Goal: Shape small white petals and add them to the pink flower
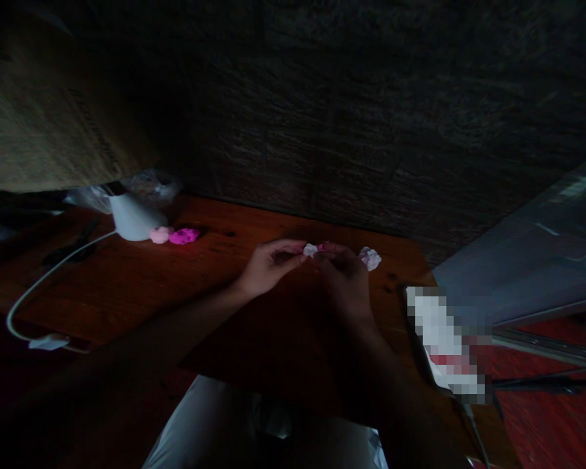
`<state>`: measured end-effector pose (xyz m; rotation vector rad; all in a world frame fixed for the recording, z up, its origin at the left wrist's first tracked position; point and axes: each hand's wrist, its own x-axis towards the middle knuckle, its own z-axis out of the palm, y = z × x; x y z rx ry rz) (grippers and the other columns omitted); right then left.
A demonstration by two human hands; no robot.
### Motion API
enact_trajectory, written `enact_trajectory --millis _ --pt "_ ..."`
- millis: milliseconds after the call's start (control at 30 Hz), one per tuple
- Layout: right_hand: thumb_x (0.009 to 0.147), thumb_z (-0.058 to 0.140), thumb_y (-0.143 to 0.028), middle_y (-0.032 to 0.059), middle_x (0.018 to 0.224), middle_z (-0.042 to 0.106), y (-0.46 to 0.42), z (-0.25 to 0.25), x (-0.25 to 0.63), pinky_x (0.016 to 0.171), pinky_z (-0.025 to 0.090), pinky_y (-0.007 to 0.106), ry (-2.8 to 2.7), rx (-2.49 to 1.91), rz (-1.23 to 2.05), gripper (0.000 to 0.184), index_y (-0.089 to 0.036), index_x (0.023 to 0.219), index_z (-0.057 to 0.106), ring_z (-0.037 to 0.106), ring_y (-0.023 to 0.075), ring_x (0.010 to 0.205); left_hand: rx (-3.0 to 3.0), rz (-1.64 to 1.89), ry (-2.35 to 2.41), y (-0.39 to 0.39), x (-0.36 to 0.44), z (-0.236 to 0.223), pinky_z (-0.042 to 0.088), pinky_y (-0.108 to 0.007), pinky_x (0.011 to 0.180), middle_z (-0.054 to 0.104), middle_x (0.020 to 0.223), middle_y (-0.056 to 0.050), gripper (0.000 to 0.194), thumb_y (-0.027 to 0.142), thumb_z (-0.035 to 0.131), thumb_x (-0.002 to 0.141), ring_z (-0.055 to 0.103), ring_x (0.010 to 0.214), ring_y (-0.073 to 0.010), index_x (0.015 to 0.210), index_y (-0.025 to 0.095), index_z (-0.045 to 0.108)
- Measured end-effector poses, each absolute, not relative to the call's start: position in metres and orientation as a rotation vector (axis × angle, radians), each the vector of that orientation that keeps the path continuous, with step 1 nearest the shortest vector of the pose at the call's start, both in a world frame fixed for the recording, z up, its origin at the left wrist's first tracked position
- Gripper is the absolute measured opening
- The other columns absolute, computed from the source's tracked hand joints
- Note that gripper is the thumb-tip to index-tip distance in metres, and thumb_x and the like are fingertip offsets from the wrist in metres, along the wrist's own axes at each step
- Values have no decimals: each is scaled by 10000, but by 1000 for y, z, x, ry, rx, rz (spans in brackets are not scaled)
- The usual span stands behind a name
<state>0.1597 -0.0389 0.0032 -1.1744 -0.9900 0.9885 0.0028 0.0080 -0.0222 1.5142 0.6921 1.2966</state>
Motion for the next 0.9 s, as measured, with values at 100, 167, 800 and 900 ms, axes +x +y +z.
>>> enact_trajectory --millis 100,167,800,900 --pt "673 836 -335 33 852 759 -40 4 158 757 551 334 -1001 -1189 1011 309 -210 936 734 680 174 784 1526 1301 691 8 3 -22 541 -334 929 760 1021 -87 256 231 750 780 697 936 -168 1022 149 737" --pt "673 833 -341 35 849 761 -40 4 158 749 554 336 -1015 -1185 1009 301 -211 927 739 682 178 786 1538 1298 681 9 2 -22 544 -327 914 759 1014 -85 238 223 741 787 698 927 -166 1014 149 737" --pt "683 805 -410 56 973 784 -40 1 159 734 545 356 -1057 -1247 935 251 -239 865 794 688 223 880 1463 1294 670 9 3 -23 548 -318 899 749 950 -64 305 194 786 727 697 892 -152 1017 151 706" --pt "683 809 -409 53 978 784 -40 1 159 733 548 354 -1073 -1243 930 253 -241 873 796 690 218 871 1474 1295 678 8 3 -22 547 -333 917 754 970 -71 253 228 785 740 701 908 -161 970 148 715"
